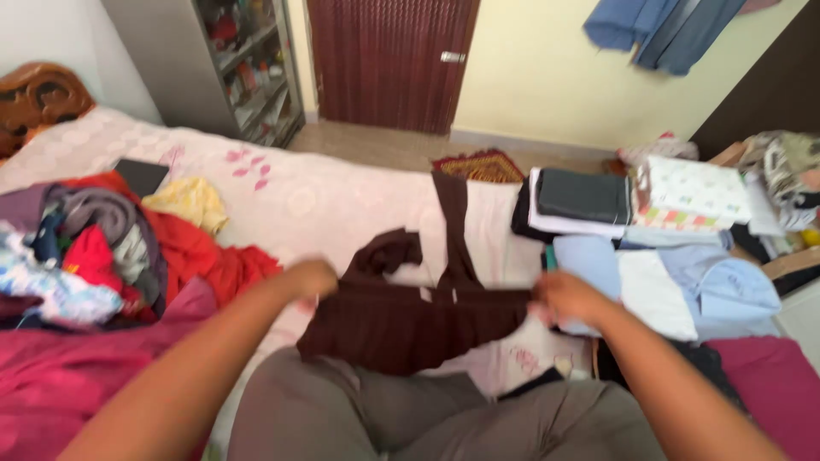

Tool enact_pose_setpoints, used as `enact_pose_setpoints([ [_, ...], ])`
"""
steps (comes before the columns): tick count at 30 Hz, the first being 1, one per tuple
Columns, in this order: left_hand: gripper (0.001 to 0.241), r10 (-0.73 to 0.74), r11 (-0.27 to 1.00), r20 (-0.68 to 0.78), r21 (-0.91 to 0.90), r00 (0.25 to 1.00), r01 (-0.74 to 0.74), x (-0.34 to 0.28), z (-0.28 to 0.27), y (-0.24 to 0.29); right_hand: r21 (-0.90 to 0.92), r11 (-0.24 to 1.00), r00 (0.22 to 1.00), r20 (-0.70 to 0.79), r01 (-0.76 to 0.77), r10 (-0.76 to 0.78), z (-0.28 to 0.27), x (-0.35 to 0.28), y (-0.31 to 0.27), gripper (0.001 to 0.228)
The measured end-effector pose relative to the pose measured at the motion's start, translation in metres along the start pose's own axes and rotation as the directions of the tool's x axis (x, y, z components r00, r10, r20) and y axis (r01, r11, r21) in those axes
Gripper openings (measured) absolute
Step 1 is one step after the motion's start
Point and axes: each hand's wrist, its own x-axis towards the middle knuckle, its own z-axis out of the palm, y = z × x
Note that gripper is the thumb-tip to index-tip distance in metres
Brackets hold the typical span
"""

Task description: Folding various items of clothing including pants and shirts on a bed.

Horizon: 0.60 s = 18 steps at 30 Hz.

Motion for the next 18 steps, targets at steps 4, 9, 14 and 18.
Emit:
enact_pose_setpoints([
  [4,0.024,-0.489,0.871,-0.802,-0.43,0.343,0.236,-0.083,-0.279,0.134,-0.241,0.825,0.783,-0.267,0.511,-0.562,-0.042,0.054,-0.181,0.031],
  [9,0.015,-0.317,0.946,-0.912,-0.323,-0.26,-0.021,-0.16,-0.452,0.21,-0.241,0.512,0.343,-0.507,0.825,-0.791,-0.051,-0.034,-0.366,0.04],
  [14,0.023,-0.122,0.991,-0.946,-0.101,-0.301,-0.083,-0.229,-0.447,0.27,-0.404,0.264,0.027,-0.506,0.876,-0.862,-0.034,-0.124,-0.384,0.022],
  [18,0.022,0.074,0.996,-0.985,0.064,-0.156,0.064,-0.249,-0.337,0.297,-0.423,0.224,0.036,-0.407,0.878,-0.913,-0.015,-0.157,-0.295,0.03],
])
